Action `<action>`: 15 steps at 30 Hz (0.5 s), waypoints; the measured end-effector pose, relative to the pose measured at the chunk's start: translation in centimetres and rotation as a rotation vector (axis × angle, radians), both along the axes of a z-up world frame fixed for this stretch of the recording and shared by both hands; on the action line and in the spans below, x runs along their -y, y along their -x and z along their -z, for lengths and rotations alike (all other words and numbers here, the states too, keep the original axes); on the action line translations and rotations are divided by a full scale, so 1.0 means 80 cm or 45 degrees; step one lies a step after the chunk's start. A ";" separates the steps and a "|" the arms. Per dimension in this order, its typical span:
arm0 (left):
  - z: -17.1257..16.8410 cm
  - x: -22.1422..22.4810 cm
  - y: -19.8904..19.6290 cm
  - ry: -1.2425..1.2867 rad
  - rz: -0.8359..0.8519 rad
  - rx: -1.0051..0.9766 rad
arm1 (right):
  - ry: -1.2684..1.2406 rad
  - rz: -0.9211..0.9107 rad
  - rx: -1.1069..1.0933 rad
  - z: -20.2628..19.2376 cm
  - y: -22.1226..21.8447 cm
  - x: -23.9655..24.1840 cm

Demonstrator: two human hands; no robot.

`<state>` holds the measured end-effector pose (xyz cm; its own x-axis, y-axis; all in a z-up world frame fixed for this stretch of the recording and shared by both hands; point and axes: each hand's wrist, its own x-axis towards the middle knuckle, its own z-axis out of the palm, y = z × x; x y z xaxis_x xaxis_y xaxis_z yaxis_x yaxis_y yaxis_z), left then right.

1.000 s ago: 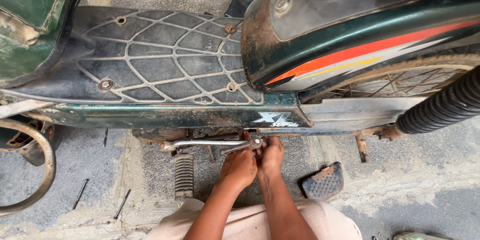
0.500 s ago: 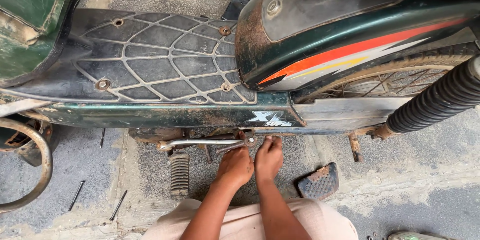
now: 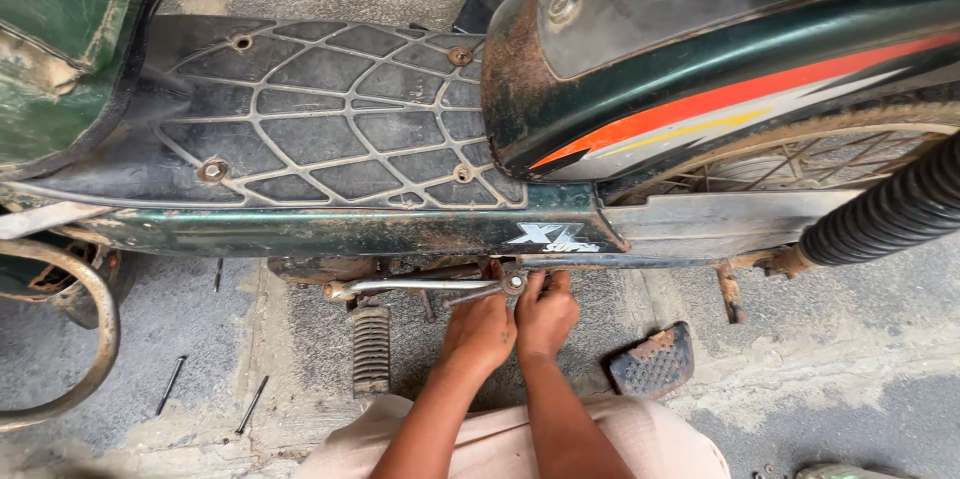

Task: The person sits on the floor beside a motorcycle and works on the footrest and brake lever assembly near the engine. They use combination wrenches to loosen and tighten bolts, handle small nuts and washers by hand, and reposition the hardware on the mounting stud.

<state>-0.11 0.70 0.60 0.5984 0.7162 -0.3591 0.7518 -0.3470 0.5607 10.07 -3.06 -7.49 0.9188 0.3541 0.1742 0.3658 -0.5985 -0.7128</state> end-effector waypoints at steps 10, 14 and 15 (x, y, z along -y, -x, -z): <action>-0.022 -0.003 0.003 0.007 -0.028 0.033 | -0.413 -0.005 -0.363 0.052 -0.011 -0.012; -0.025 -0.001 0.003 0.155 -0.017 -0.077 | -0.970 0.055 -1.265 -0.005 -0.007 -0.009; -0.024 -0.002 0.003 0.166 -0.019 -0.079 | -1.073 0.100 -1.553 -0.018 -0.008 -0.009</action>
